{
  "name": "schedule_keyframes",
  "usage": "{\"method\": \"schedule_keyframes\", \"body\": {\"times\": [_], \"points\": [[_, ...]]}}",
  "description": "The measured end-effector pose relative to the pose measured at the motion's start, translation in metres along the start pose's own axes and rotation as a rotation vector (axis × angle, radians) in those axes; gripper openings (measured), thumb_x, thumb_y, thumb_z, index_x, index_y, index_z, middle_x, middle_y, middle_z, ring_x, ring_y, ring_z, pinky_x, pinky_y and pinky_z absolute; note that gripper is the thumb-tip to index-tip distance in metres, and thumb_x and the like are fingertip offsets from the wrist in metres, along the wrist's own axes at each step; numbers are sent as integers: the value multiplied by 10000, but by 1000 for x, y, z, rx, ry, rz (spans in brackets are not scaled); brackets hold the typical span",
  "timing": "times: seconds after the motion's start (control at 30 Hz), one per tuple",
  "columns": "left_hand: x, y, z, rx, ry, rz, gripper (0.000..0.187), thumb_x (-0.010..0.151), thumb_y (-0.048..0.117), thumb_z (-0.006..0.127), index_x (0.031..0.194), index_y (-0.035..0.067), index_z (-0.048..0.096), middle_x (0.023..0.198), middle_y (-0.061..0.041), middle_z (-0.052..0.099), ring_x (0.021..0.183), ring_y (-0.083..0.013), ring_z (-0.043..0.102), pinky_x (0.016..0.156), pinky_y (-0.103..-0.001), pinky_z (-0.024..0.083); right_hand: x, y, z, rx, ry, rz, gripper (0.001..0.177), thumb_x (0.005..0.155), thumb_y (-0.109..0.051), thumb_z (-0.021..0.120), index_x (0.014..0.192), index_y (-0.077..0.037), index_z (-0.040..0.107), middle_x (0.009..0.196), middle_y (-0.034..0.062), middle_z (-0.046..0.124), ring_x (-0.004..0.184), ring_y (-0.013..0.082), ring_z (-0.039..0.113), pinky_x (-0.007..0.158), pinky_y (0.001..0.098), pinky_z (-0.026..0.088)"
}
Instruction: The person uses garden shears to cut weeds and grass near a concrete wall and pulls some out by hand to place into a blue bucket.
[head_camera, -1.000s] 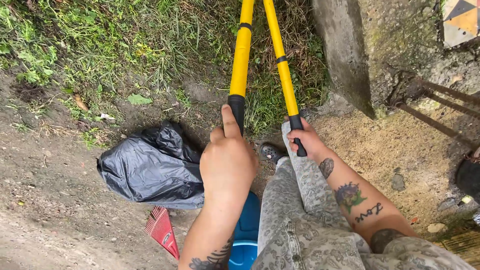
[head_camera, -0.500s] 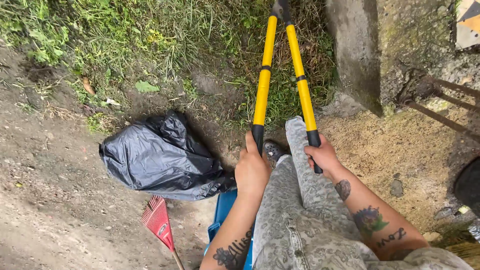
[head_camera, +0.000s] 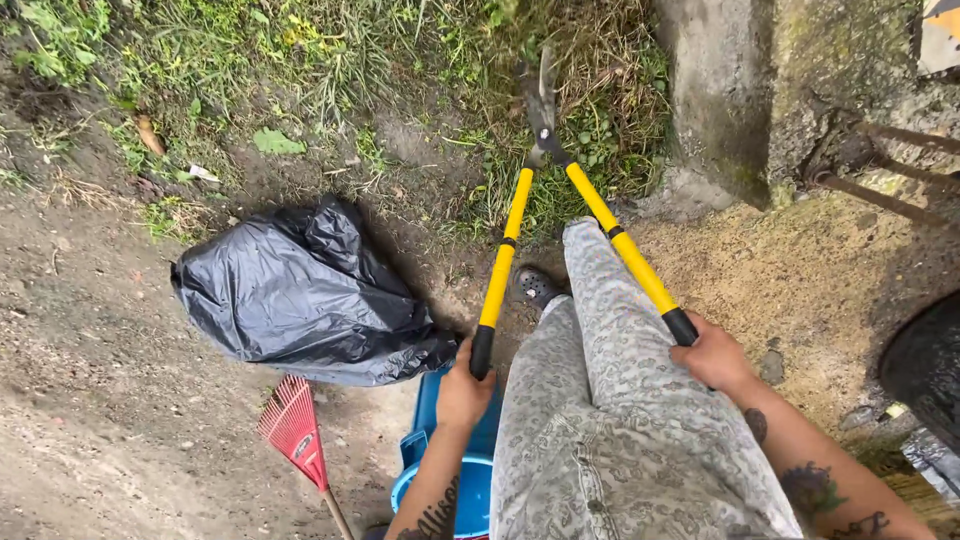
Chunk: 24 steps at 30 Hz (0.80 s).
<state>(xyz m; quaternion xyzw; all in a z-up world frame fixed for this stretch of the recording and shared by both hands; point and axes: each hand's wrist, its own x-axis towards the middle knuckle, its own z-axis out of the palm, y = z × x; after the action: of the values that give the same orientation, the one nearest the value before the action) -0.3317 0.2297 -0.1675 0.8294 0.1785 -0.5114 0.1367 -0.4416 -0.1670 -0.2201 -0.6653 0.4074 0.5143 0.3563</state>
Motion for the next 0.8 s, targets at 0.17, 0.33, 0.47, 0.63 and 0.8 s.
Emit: {"method": "schedule_keyframes", "body": {"times": [0.17, 0.33, 0.47, 0.63, 0.8], "points": [[24, -29, -37, 138, 121, -9, 674, 782, 369, 810, 1394, 313, 531, 971, -213, 749, 906, -452, 710, 789, -565, 567, -10, -11, -49, -288, 142, -17, 729, 760, -342, 763, 1456, -353, 546, 949, 164, 777, 889, 356, 753, 844, 456, 585], [7, -64, -25, 137, 192, 18, 657, 783, 408, 799, 1379, 316, 538, 945, -205, 753, 870, -447, 717, 765, -565, 568, -29, 10, -41, -333, 161, 11, 754, 779, -345, 743, 1494, -366, 505, 975, 164, 782, 904, 360, 766, 868, 458, 600], [-17, -79, -15, 182, 237, 41, 557, 826, 375, 739, 1358, 343, 577, 974, -179, 753, 845, -451, 712, 752, -581, 560, -34, 52, -25, -322, 176, 53, 748, 753, -358, 759, 1465, -351, 530, 986, 151, 789, 927, 353, 782, 899, 451, 612], [-4, -53, -39, 189, 284, 66, 559, 831, 360, 727, 1369, 314, 582, 951, -172, 756, 825, -417, 729, 748, -553, 572, -29, 21, -42, -304, 229, 35, 613, 747, -383, 773, 1337, -283, 639, 988, 163, 788, 947, 362, 770, 904, 460, 597], [9, 30, -119, 196, 470, 220, 540, 795, 301, 737, 1323, 287, 624, 935, -145, 759, 798, -396, 734, 700, -530, 580, 9, -31, -68, -212, 274, -9, 553, 757, -388, 771, 1279, -230, 676, 983, 178, 782, 939, 371, 753, 869, 470, 584]]}}
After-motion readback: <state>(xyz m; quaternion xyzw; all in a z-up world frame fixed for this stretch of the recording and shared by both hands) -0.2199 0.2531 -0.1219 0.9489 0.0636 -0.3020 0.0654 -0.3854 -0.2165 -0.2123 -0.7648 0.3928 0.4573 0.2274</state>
